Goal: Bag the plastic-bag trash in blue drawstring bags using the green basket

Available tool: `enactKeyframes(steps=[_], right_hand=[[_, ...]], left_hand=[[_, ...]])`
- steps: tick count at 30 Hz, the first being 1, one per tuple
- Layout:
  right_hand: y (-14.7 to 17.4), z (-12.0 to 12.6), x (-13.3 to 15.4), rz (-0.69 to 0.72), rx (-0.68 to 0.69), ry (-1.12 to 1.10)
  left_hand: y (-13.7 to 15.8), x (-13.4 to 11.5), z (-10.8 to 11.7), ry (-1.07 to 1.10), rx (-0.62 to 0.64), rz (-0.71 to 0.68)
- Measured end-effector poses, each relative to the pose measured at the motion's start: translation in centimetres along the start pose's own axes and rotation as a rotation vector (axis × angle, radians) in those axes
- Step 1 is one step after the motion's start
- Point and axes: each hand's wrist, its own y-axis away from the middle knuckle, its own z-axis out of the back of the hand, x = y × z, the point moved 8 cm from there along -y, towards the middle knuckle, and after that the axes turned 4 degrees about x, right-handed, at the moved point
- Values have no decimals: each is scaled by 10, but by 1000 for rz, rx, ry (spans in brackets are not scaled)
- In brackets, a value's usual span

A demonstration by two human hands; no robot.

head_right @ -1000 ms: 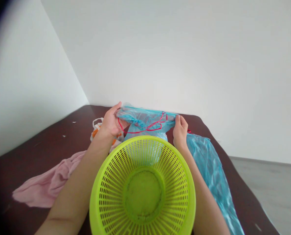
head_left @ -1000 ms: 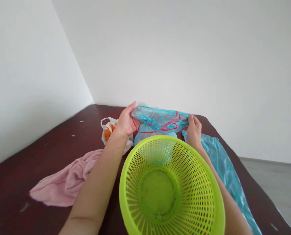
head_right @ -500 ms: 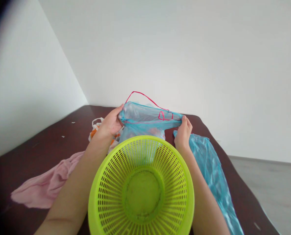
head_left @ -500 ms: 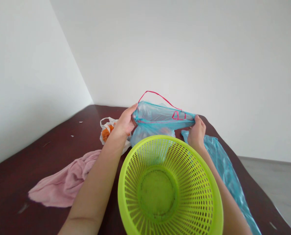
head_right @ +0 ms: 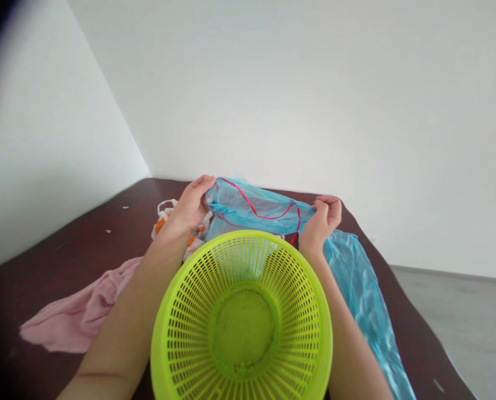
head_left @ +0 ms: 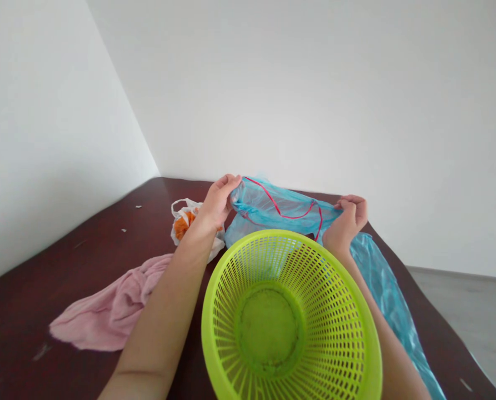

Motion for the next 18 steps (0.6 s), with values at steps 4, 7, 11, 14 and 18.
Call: enactKeyframes(steps=[4, 7, 11, 14, 18], right_hand=[[10, -8, 28, 46, 108, 30], [11, -19, 45, 9, 272, 138], [18, -50, 40, -199, 776, 195], [41, -66, 16, -484, 1102, 45], [59, -70, -18, -599, 1194, 117]], left_hand=[[2, 1, -6, -3, 35, 70], [4, 0, -9, -26, 62, 96], [8, -4, -19, -64, 132, 48], [13, -3, -29, -47, 197, 40], [19, 1, -38, 6, 258, 92]])
